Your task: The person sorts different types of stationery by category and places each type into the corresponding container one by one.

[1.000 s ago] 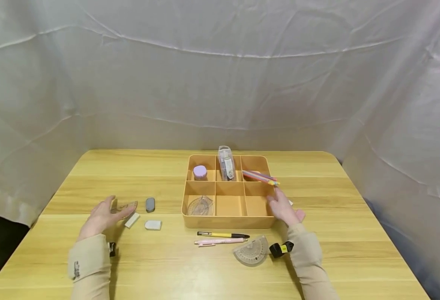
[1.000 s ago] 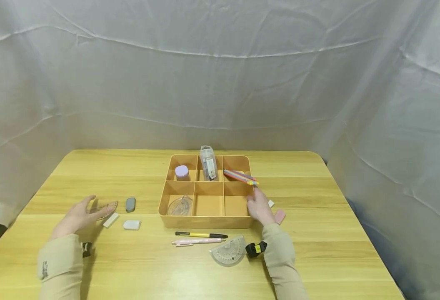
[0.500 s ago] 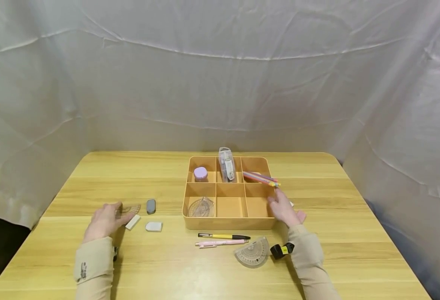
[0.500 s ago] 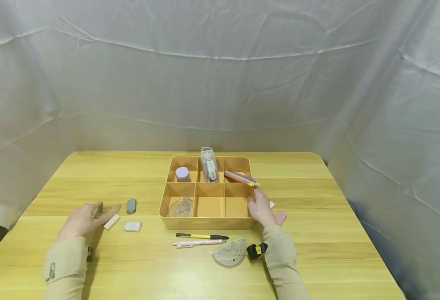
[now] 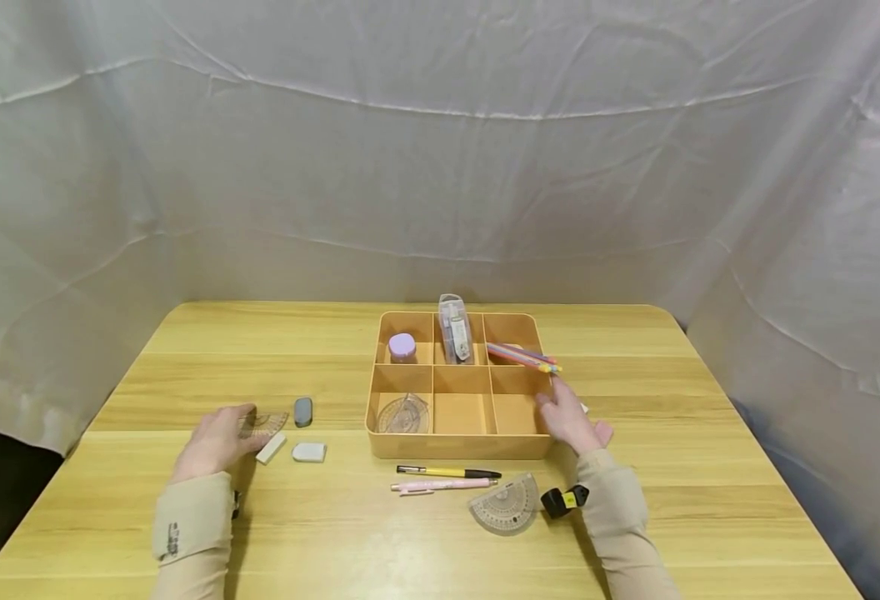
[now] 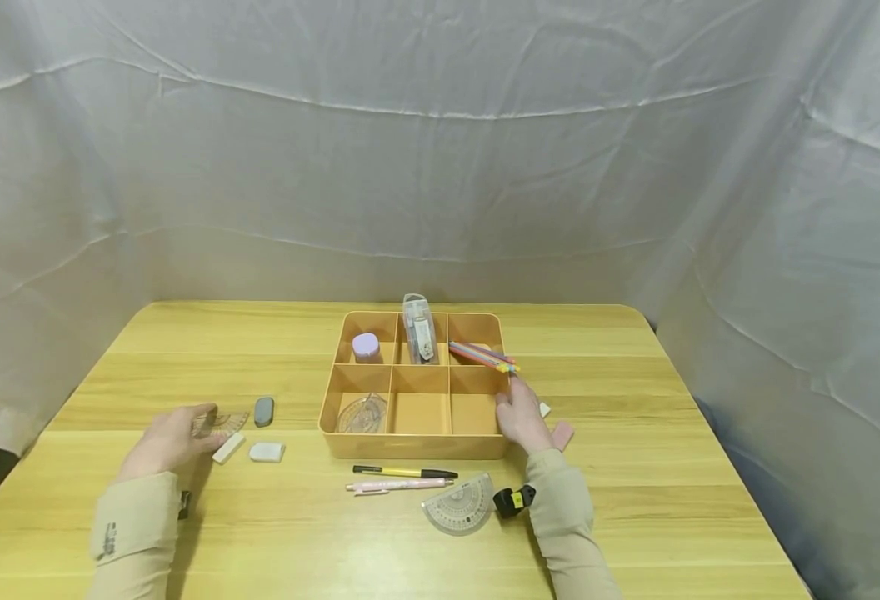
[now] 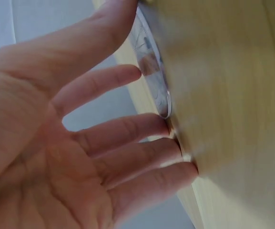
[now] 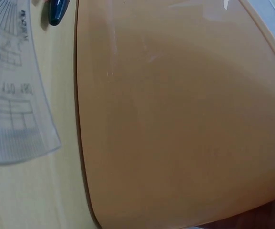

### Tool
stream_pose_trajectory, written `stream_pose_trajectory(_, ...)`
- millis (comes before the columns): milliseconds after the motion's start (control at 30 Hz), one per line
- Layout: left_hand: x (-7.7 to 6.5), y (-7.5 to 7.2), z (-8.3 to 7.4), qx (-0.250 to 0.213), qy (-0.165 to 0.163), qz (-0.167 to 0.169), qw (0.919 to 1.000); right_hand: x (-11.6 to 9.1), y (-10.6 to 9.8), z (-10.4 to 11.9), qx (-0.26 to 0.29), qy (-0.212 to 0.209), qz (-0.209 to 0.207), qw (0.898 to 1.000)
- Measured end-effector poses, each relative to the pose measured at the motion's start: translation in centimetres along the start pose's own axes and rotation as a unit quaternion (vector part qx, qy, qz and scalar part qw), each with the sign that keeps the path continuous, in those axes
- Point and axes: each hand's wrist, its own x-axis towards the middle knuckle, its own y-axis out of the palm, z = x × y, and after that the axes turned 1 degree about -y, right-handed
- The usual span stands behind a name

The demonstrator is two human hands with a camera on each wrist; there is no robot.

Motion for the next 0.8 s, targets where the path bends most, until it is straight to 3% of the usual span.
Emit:
stream_pose_trajectory(267, 0.2, 0.5, -1.0, 0.011, -0.004, -0.025, 0.9996, 0.0, 0.0, 0.0, 0.008, 0.009, 0.004, 1.0)
stream_pose_trajectory(567, 0.3, 1.0, -1.6, -0.009, -0.049, -0.048, 0.9976, 0.1, 0.0, -0.1, 0.003, 0.006, 0.01, 1.0)
stream_pose_trajectory(800, 0.5, 1.2, -1.7, -0.02, -0.065, -0.054, 0.9962, 0.1, 0.0, 0.0, 0.002, 0.0, 0.003, 1.0)
